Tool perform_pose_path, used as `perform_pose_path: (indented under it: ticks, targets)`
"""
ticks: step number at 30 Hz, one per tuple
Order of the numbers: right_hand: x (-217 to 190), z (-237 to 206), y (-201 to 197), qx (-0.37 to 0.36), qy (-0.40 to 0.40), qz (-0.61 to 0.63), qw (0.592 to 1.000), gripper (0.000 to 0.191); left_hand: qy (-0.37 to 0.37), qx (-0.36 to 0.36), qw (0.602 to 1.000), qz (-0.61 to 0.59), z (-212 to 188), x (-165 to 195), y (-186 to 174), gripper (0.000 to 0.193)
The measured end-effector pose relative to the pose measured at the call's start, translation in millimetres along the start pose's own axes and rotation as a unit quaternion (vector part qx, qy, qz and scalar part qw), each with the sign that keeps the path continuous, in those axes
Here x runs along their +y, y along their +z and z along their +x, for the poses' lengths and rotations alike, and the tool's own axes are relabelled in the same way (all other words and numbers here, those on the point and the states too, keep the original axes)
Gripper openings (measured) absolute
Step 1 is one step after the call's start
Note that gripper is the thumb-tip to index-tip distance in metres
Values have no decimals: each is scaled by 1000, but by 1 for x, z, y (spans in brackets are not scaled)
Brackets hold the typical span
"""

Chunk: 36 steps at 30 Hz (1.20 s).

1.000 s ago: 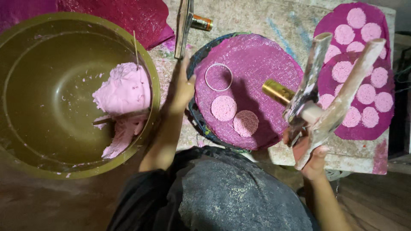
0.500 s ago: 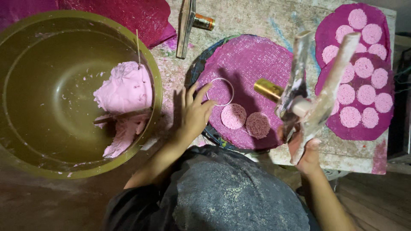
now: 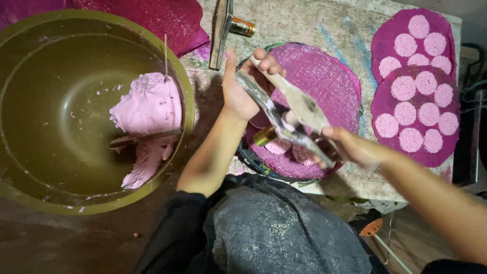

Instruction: The person fills a hand-held wooden press with pink paste from a large basin, then squeezes the press to extrude round pink discs onto magenta trays. They repeat the fill-and-press cycle, occasionally repositioning the tool and rearranging finished discs on the trays.

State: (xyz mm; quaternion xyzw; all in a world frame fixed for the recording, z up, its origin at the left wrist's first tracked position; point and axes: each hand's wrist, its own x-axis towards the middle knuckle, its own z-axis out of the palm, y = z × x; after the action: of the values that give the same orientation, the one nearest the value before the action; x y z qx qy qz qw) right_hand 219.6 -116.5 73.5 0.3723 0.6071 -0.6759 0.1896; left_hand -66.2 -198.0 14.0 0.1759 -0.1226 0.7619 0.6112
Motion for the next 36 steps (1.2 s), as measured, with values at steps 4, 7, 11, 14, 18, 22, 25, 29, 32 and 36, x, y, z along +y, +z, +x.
perform_pose_path:
  ticks: [4, 7, 11, 14, 18, 22, 25, 29, 32, 36]
  targets:
    - [-47, 8, -3, 110, 5, -199, 974, 86, 53, 44, 998, -17, 8, 12, -18, 51]
    - [-63, 20, 13, 155, -16, -247, 956, 79, 72, 26, 997, -17, 8, 28, -33, 51]
    - [-71, 27, 33, 152, -55, -274, 948, 78, 92, 26, 995, 2, -6, 37, -44, 49]
    - [-73, 20, 35, 153, -31, -298, 942, 77, 93, 74, 992, -34, -15, 24, -50, 45]
    - [-72, 13, 27, 189, 28, -274, 943, 69, 101, 107, 989, -23, -5, 4, -61, 38]
    - [-73, 20, 24, 258, -104, -394, 876, 65, 107, 117, 987, 22, 16, 9, -65, 39]
    - [-74, 30, 29, 272, -89, -370, 884, 66, 101, 94, 988, 73, 23, 24, -58, 40]
    - [-71, 43, 40, 253, -111, -323, 905, 65, 100, 94, 983, 122, 20, 42, -45, 43]
    - [-64, 49, 47, 235, -111, -305, 916, 66, 89, 108, 984, 108, 11, 46, -42, 43]
    - [-60, 43, 41, 215, -51, -298, 929, 68, 101, 179, 975, 83, 7, 29, -46, 44]
